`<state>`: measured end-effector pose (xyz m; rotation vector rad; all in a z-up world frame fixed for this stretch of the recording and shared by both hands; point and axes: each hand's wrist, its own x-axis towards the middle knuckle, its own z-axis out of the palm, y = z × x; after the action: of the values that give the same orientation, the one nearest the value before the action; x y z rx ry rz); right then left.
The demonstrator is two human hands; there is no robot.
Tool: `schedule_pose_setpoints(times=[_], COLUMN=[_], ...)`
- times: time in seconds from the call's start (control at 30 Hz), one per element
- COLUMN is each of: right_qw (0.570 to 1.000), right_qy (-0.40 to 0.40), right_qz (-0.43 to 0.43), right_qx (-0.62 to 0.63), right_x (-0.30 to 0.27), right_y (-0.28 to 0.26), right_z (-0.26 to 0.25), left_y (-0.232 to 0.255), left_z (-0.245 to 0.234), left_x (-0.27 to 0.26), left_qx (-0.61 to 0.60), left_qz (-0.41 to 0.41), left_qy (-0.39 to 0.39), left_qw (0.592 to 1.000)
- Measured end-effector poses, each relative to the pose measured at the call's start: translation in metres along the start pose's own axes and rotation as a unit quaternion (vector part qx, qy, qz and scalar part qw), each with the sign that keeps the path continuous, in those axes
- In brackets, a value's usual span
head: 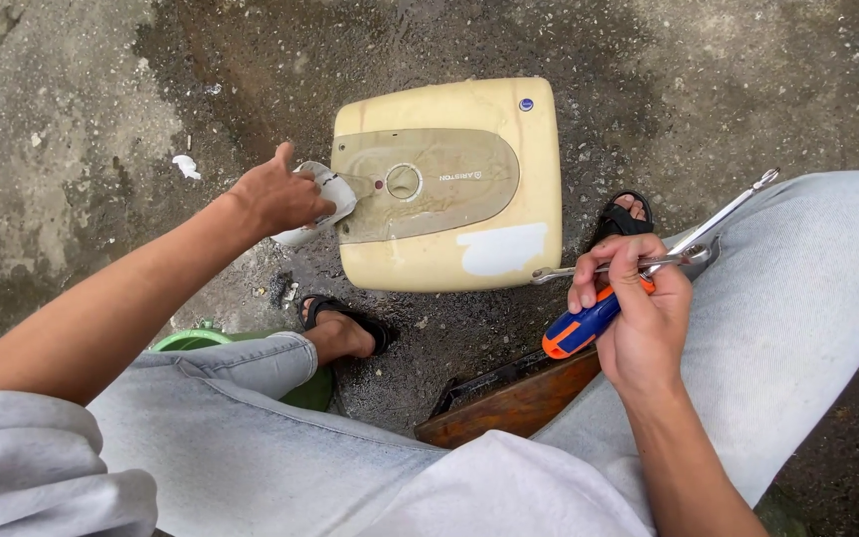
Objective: Reattaching the outer cover of a water heater and cleaning the exterior surface.
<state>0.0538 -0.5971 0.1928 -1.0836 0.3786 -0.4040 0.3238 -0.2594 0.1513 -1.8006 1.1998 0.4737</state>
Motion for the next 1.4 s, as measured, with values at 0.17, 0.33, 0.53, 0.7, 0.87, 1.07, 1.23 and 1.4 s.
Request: schedule_pose_setpoints(times=[0.17,0.33,0.53,0.7,0.87,1.07,1.23,1.4], right_qw=[1.000,0.999,0.999,0.999,0.999,0.998,0.997,0.994], right_qy=[0.007,0.022,0.020,0.012,0.014,0.022,0.027,0.024], right_qz=[0.003,0.018,0.023,0.023,0.019,0.027,0.037,0.053], right_qx=[0.003,0.021,0.034,0.035,0.040,0.049,0.060,0.087], right_x=[-0.005,-0.012,-0.020,-0.026,-0.031,-0.034,-0.035,-0.039], right_y=[-0.008,-0.018,-0.032,-0.037,-0.041,-0.046,-0.047,-0.052], right_z=[0.003,0.001,0.010,0.014,0.012,0.012,0.012,0.012], left_y=[0.008,0.016,0.040,0.062,0.081,0.095,0.100,0.076], left_z=[-0.024,-0.028,-0.046,-0.061,-0.091,-0.125,-0.165,-0.219], left_x=[-0.007,-0.002,0.004,0.012,0.014,0.048,0.083,0.081], left_qx=[0.021,0.021,0.007,-0.027,-0.044,-0.072,-0.121,-0.142], left_qz=[0.023,0.036,0.060,0.075,0.094,0.105,0.120,0.139], left_qy=[-0.004,-0.014,0.009,0.022,0.032,0.057,0.070,0.027], left_qw=[1.000,0.999,0.998,0.997,0.994,0.990,0.983,0.980])
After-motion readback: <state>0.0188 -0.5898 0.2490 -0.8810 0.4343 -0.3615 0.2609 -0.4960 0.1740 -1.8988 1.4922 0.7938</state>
